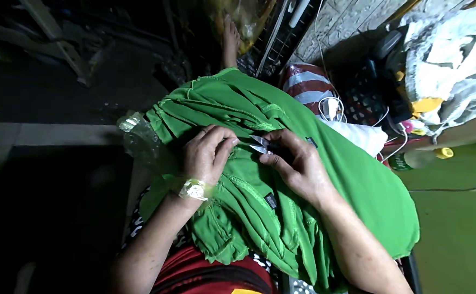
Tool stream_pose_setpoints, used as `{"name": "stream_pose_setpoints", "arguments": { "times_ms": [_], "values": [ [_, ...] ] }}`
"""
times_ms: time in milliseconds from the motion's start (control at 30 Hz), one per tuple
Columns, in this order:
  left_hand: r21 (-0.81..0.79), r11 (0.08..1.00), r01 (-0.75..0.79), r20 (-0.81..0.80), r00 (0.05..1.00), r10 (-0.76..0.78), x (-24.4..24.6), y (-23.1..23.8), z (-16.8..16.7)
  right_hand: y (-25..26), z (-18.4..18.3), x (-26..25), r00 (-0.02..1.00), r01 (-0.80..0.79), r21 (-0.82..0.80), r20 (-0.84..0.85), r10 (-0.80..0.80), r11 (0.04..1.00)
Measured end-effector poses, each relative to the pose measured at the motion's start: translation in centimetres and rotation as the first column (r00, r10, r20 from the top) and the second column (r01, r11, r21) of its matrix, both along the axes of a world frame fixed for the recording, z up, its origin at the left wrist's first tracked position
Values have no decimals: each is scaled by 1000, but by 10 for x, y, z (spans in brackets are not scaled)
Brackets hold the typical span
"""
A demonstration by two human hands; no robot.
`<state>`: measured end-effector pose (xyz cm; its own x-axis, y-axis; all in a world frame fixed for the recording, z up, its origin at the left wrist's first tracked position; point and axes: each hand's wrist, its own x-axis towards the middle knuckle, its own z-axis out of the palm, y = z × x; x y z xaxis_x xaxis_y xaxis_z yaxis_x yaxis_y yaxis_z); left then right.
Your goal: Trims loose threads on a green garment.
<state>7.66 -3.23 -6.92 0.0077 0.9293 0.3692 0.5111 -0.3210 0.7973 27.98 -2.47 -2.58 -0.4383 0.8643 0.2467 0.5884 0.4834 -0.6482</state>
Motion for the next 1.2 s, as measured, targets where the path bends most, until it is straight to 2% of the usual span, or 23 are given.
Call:
{"name": "stream_pose_setpoints", "arguments": {
  "times_ms": [167,233,333,433,533,767,1200],
  "values": [
    [-17,1000,13,83,997,-11,-5,-1,-5,-6,2,-9,980,-7,185,198,-30,983],
    [-13,1000,4,195,981,-1,-4,-1,-9,-7,1,-13,973,1,229,226,-54,974],
    [-30,999,20,390,921,-7,-6,-2,-12,-3,1,-14,985,-50,225,174,10,973],
    [-57,998,40,471,882,-9,-10,-3,-11,3,-3,-17,988,-136,187,96,120,973],
    [-57,997,48,528,849,-10,-10,-5,-9,8,-2,-21,977,-156,175,173,125,972],
    [-7,999,32,564,826,-22,-10,-6,-11,18,8,-36,940,-180,162,318,121,970],
    [-66,998,1,565,824,37,-6,-12,-5,16,-6,-38,958,-183,276,264,109,944]
  ]
}}
